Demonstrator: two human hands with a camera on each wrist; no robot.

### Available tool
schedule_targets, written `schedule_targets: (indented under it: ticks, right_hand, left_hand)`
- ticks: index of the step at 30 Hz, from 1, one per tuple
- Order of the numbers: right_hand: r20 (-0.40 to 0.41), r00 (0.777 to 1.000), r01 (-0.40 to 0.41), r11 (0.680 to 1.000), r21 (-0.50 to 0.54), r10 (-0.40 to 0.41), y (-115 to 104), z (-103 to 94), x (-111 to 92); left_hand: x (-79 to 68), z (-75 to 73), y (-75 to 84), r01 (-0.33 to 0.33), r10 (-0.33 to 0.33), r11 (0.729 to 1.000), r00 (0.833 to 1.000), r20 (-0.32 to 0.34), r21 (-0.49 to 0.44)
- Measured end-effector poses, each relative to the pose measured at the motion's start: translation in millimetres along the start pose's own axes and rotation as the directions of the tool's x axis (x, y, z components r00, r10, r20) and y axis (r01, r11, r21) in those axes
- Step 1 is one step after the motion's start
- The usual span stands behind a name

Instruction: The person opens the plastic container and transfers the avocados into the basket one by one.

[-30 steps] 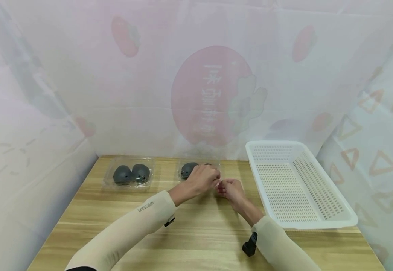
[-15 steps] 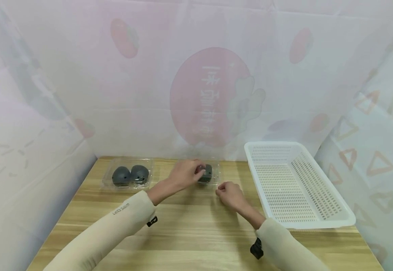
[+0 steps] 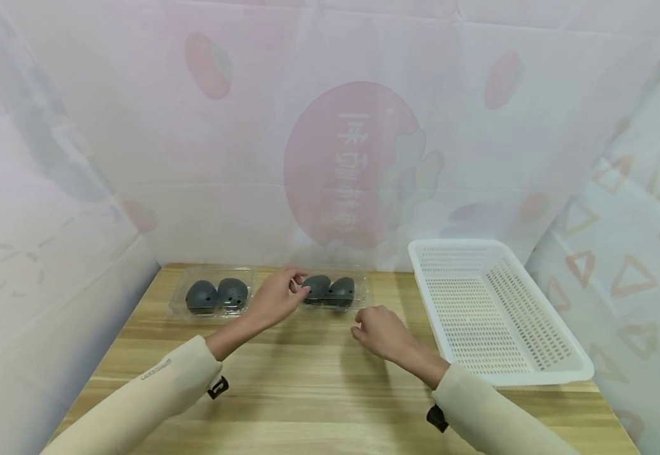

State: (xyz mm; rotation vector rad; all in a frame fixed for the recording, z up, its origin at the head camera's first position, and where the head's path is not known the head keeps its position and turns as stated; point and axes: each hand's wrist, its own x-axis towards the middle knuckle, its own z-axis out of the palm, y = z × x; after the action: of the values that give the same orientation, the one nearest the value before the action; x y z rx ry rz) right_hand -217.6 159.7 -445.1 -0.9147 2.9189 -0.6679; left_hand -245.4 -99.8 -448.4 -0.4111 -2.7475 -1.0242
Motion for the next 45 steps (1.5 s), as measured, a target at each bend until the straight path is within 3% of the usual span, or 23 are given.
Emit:
schedule_targets:
  ticks: [4,10,20,24,26,28,34,43,45]
  right_hand:
    - [-0.004,0.997,0.078,0.994,-0.070,-0.078,-8.4,-6.6,4.9]
    - [-0.011,0.985,0.168,0.969,-0.179,-0.173,-18.4,-12.5,14.4]
    - [-0.012,0.949,0.299,0.912,-0.281,-0.315,-24.5,-16.9,32.7]
    - [-0.016,0.939,0.322,0.893,-0.315,-0.344,-25.8,-15.3,41.7]
    - [-0.020,0.935,0.330,0.889,-0.316,-0.354,-25.3,-13.1,46.0]
    - [-0.021,0.930,0.342,0.883,-0.320,-0.368,-23.8,-9.8,50.5]
    - [-0.030,0.917,0.366,0.871,-0.328,-0.397,-24.0,0.8,61.5]
    - [-0.020,0.917,0.370,0.865,-0.340,-0.399,-26.1,16.2,73.3]
    - [-0.010,0.918,0.370,0.866,-0.337,-0.396,-27.3,18.5,75.1]
  left_hand:
    - [-8.0,-4.6,-8.6,0.042,-0.044,0.995,0.999,-0.025,-0.090]
    - [-17.3,-7.1,-18.4,0.094,-0.098,0.988,0.995,-0.019,-0.124]
    - [-29.6,-6.7,-27.6,0.168,-0.159,0.971,0.985,0.068,-0.168]
    - [-33.0,-3.9,-29.8,0.259,-0.239,0.942,0.964,0.117,-0.213]
    - [-34.0,-1.8,-30.3,0.327,-0.295,0.909,0.943,0.156,-0.260]
    - [-34.5,0.4,-30.5,0.397,-0.347,0.857,0.916,0.203,-0.329]
    - [-34.4,4.2,-31.1,0.536,-0.406,0.647,0.844,0.351,-0.542]
    - [-29.6,8.6,-36.3,0.606,-0.433,0.454,0.791,0.433,-0.654]
    - [-27.8,9.4,-38.5,0.620,-0.438,0.422,0.778,0.450,-0.662]
